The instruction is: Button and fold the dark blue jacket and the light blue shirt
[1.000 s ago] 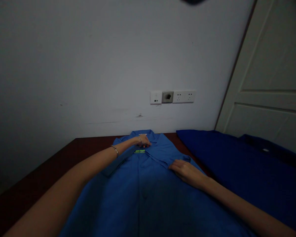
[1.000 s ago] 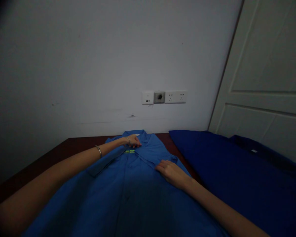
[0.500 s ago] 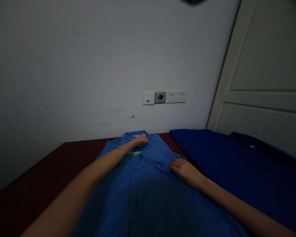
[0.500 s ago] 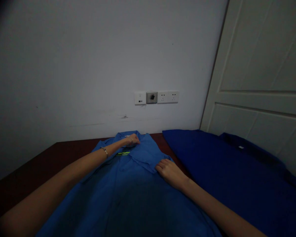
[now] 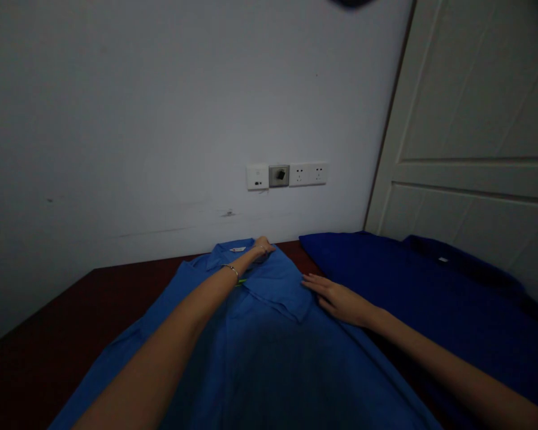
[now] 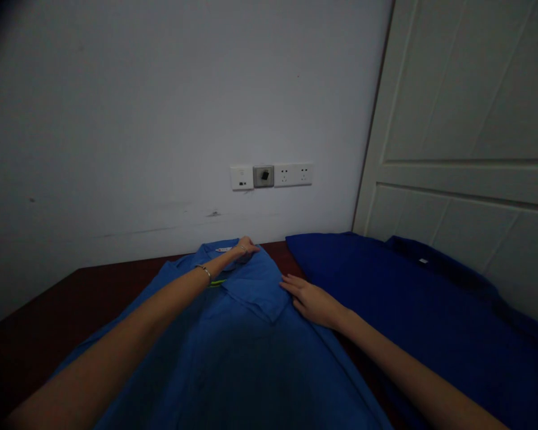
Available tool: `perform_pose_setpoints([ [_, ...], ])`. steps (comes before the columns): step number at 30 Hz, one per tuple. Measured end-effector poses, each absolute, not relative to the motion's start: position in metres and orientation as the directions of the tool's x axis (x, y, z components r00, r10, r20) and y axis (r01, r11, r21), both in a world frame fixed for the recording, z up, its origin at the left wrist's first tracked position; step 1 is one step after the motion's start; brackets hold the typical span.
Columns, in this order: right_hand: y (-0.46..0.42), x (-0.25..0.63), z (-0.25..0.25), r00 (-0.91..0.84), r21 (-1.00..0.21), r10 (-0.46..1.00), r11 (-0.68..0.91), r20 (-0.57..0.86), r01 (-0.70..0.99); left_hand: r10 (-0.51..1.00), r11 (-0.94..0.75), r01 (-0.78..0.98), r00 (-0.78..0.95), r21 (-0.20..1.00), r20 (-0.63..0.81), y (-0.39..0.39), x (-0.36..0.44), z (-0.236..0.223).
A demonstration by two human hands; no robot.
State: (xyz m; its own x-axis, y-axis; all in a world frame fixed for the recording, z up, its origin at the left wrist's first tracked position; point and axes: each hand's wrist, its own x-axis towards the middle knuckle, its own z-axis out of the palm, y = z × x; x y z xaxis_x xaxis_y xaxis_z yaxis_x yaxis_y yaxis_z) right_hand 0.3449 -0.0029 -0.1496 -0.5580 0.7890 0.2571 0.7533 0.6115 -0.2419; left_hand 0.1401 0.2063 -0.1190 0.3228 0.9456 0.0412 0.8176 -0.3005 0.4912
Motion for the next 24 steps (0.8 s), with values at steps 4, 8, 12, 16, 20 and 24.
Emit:
perform_pose_setpoints([
  [4, -0.014, 0.345, -0.157, -0.609, -0.206, 0.776, 0.631, 0.164, 0.748, 0.962, -0.271, 0.906, 0.269, 0.324, 0.052, 0.212, 0.155, -0.132],
  [8, -0.026, 0.352, -0.163, -0.588, -0.176, 0.801, 0.599, 0.113, 0.781, 0.938, -0.345, 0.918, 0.328, 0.196, 0.114, 0.202, 0.166, -0.148],
  [12, -0.029, 0.355, -0.161, -0.564, -0.164, 0.82, 0.572, 0.098, 0.804, 0.893, -0.427, 0.9, 0.403, 0.09, 0.202, 0.189, 0.167, -0.15],
  [16, -0.022, 0.347, -0.149, -0.527, -0.146, 0.843, 0.538, 0.112, 0.83, 0.889, -0.408, 0.911, 0.383, 0.054, 0.252, 0.187, 0.151, -0.13],
  [20, -0.011, 0.323, -0.136, -0.537, -0.12, 0.818, 0.566, 0.207, 0.815, 0.92, -0.365, 0.925, 0.342, 0.104, 0.191, 0.189, 0.115, -0.104],
  [24, 0.011, 0.295, -0.136, -0.56, -0.085, 0.79, 0.594, 0.248, 0.8, 0.93, -0.365, 0.918, 0.368, 0.157, 0.011, 0.174, 0.074, -0.096],
])
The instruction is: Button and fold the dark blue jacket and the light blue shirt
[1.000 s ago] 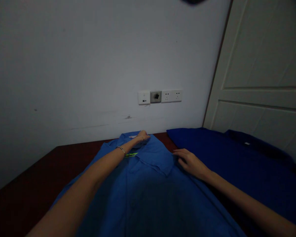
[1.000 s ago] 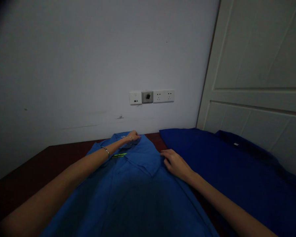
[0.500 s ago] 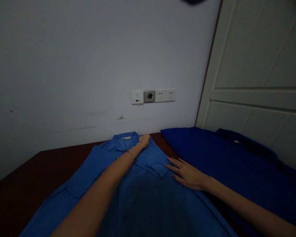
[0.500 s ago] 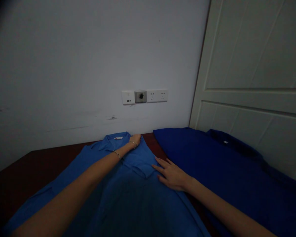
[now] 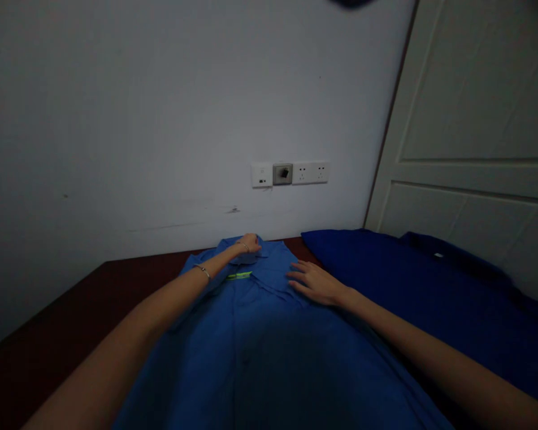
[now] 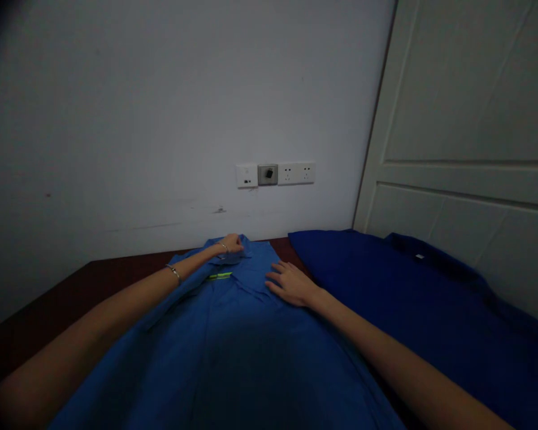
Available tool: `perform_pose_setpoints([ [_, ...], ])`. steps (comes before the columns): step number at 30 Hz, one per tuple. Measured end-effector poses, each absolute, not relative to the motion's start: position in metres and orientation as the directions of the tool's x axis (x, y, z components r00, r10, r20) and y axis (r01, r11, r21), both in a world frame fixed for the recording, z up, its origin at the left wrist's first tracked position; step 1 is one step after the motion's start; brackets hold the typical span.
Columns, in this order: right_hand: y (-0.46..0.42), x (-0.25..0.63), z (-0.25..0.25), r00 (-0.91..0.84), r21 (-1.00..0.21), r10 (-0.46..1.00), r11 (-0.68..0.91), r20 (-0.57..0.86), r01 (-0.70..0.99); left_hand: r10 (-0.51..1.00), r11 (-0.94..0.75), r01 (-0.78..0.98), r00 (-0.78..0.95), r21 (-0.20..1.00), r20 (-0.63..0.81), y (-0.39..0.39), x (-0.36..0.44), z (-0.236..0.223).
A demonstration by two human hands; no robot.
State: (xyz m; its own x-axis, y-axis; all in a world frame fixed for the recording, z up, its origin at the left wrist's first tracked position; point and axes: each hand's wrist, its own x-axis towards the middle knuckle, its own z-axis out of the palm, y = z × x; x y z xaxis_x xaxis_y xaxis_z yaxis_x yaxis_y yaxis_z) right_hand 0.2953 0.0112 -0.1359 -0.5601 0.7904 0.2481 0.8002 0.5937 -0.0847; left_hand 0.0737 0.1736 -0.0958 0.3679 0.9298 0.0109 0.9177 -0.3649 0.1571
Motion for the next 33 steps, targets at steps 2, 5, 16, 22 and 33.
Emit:
perform_pose_setpoints([
  [2, 0.028, 0.285, -0.14, -0.541, -0.076, 0.806, 0.571, 0.239, 0.817, 0.919, -0.361, 0.913, 0.383, 0.192, -0.096, 0.158, 0.055, -0.099],
  [5, 0.054, 0.274, -0.148, -0.487, -0.096, 0.853, 0.509, 0.186, 0.855, 0.877, -0.295, 0.902, 0.386, 0.314, -0.286, 0.135, 0.035, -0.11],
  [16, 0.082, 0.239, -0.163, -0.302, -0.157, 0.953, 0.294, -0.031, 0.943, 0.899, -0.061, 0.862, 0.267, 0.504, -0.347, 0.107, 0.029, -0.144],
  [22, 0.083, 0.241, -0.173, -0.296, -0.135, 0.955, 0.294, 0.004, 0.946, 0.93, -0.083, 0.903, 0.222, 0.421, -0.292, 0.097, 0.036, -0.14],
  [33, 0.078, 0.238, -0.174, -0.267, -0.093, 0.964, 0.266, -0.001, 0.959, 0.967, -0.247, 0.961, 0.236, 0.124, 0.096, 0.054, 0.034, -0.151],
])
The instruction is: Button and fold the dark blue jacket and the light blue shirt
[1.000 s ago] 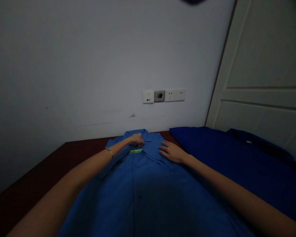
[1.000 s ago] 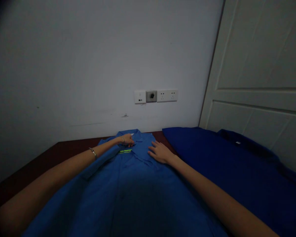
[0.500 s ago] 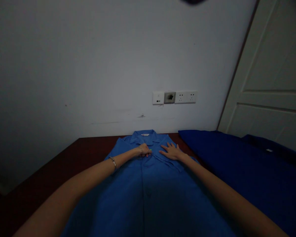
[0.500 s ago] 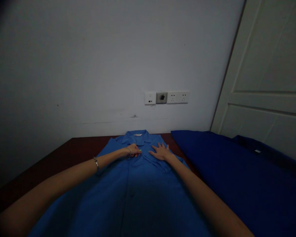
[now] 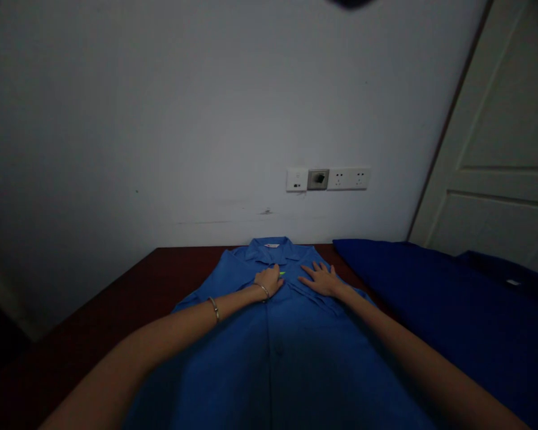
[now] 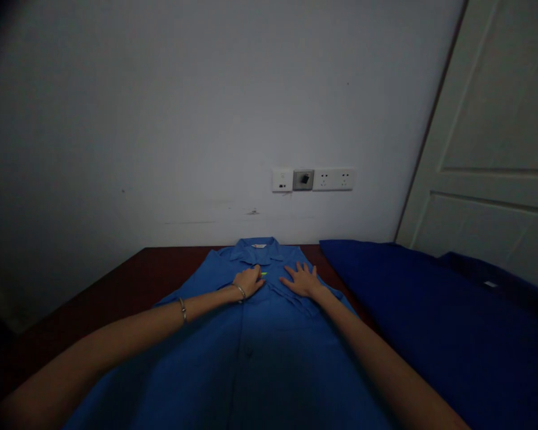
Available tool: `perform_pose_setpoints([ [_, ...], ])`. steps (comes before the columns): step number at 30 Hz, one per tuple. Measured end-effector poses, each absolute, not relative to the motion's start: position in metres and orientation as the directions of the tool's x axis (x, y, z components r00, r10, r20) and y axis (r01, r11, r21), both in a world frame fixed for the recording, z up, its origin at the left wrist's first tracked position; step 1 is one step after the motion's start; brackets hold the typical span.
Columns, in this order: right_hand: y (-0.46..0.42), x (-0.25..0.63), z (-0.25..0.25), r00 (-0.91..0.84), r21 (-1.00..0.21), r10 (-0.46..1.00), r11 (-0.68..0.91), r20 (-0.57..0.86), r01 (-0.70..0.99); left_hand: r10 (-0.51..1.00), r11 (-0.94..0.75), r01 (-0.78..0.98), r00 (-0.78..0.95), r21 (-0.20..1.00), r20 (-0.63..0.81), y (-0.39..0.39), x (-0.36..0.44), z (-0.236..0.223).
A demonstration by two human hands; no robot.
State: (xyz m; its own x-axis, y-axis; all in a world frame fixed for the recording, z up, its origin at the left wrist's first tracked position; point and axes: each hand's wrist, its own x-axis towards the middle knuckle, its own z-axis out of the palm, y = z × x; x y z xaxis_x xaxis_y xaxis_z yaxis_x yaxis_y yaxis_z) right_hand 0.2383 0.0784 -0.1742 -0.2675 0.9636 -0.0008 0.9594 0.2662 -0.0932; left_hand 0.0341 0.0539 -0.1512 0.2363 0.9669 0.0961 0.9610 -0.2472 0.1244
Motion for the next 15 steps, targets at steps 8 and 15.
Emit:
perform_pose_setpoints([
  [8, 0.086, 0.243, -0.17, -0.256, -0.119, 0.966, 0.259, 0.04, 0.959, 0.876, -0.443, 0.896, 0.44, -0.033, 0.197, 0.037, 0.016, -0.156],
  [15, 0.106, 0.253, -0.17, -0.229, -0.114, 0.973, 0.229, 0.012, 0.967, 0.746, -0.641, 0.756, 0.655, -0.132, 0.122, 0.051, 0.014, -0.161],
])
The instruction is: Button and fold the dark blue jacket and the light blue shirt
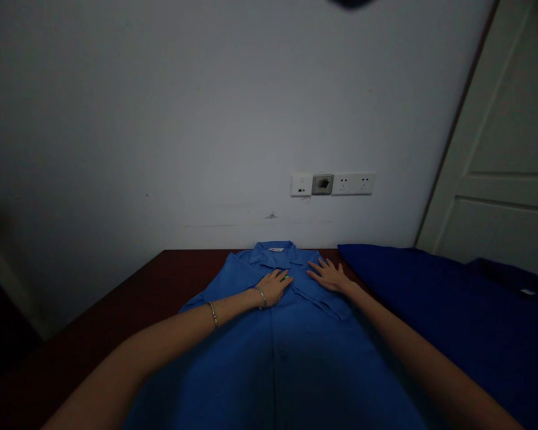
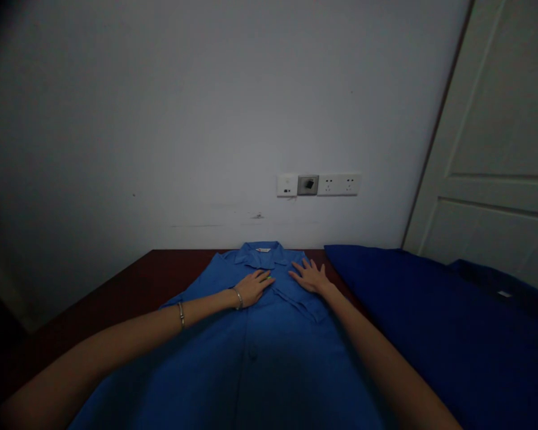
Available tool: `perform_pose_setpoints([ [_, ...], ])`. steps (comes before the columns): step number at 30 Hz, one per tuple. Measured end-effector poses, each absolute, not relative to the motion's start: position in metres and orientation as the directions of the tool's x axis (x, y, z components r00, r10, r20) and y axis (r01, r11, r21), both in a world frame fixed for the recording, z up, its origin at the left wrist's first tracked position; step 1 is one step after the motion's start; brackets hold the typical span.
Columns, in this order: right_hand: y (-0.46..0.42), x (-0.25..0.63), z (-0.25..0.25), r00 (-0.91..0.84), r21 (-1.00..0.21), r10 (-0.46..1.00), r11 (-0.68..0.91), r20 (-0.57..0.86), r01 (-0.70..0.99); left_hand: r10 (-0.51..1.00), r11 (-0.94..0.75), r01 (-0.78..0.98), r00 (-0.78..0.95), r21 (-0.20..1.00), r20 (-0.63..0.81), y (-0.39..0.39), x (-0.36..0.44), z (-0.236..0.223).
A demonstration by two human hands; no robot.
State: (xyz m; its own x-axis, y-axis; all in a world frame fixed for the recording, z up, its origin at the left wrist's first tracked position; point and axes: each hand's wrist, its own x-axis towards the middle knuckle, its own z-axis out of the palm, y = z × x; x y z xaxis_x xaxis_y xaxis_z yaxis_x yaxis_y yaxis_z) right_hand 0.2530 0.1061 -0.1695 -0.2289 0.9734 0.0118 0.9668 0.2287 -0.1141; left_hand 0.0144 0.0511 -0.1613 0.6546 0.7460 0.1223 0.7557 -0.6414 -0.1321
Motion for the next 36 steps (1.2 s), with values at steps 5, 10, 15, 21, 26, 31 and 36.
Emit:
perform_pose_setpoints([
  [5, 0.111, 0.259, -0.179, -0.227, -0.105, 0.973, 0.222, -0.038, 0.969, 0.724, -0.685, 0.723, 0.69, -0.094, 0.031, 0.055, 0.012, -0.161],
  [10, 0.112, 0.267, -0.183, -0.244, -0.089, 0.97, 0.242, -0.015, 0.966, 0.731, -0.678, 0.728, 0.682, -0.101, 0.001, 0.051, 0.014, -0.156],
  [15, 0.11, 0.268, -0.185, -0.258, -0.075, 0.966, 0.259, 0.018, 0.963, 0.712, -0.697, 0.697, 0.7, -0.169, -0.052, 0.05, 0.015, -0.153],
  [21, 0.097, 0.266, -0.176, -0.345, 0.066, 0.926, 0.339, 0.155, 0.939, 0.691, -0.706, 0.676, 0.723, -0.208, 0.006, 0.031, 0.0, -0.141],
  [26, 0.041, 0.287, -0.147, -0.553, 0.139, 0.793, 0.536, 0.256, 0.833, 0.671, -0.723, 0.662, 0.741, -0.196, 0.027, -0.015, -0.048, -0.115],
  [31, -0.074, 0.324, -0.114, -0.68, 0.05, 0.7, 0.688, 0.216, 0.724, 0.693, -0.718, 0.693, 0.72, -0.068, 0.019, -0.092, -0.113, -0.087],
  [36, -0.196, 0.36, -0.114, -0.671, -0.117, 0.724, 0.689, 0.159, 0.715, 0.619, -0.785, 0.62, 0.784, 0.004, -0.043, -0.184, -0.161, -0.082],
])
